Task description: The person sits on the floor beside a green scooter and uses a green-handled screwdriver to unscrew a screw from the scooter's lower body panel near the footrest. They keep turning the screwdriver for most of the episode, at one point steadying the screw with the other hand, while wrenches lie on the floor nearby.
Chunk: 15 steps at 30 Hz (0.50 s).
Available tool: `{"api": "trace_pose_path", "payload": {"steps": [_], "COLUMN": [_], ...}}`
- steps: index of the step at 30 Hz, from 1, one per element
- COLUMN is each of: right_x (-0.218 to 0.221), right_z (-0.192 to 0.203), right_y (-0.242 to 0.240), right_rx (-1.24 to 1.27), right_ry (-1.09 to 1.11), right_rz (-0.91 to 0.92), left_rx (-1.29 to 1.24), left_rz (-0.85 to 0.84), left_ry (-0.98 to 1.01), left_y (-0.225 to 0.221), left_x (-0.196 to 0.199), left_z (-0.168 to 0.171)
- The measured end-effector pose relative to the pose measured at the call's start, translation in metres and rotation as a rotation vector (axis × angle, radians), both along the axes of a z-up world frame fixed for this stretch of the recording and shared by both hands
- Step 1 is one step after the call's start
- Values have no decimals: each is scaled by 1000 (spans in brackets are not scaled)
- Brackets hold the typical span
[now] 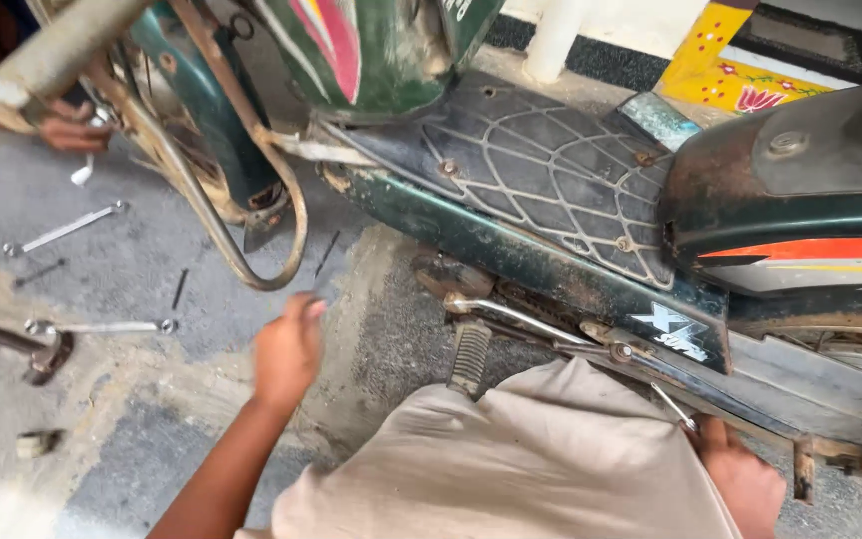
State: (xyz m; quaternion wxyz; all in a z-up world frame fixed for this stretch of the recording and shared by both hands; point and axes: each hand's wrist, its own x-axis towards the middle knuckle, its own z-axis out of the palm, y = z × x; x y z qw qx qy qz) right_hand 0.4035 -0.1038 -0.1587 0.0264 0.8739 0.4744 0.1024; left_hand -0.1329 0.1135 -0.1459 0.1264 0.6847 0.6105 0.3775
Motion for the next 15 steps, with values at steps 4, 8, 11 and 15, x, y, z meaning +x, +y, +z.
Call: {"api": "trace_pose_path", "payload": {"steps": [4,8,11,15], "right_x": [30,59,58,54], "right_z": [-31,-70,-66,-34], "right_y": [14,28,37,59], "right_rx": [-141,-157,-281,-552], "right_ry": [-5,414,765,560], "right_rz": [24,-82,82,387], "left_rx": [-47,-510,-795,-823], "left_rz": [-238,-509,-548,-533], "left_ry": [-236,-403,-508,-557], "left_y": [21,23,32,59], "left_x": [38,59,63,73], "left_z": [-45,6,34,30]}}
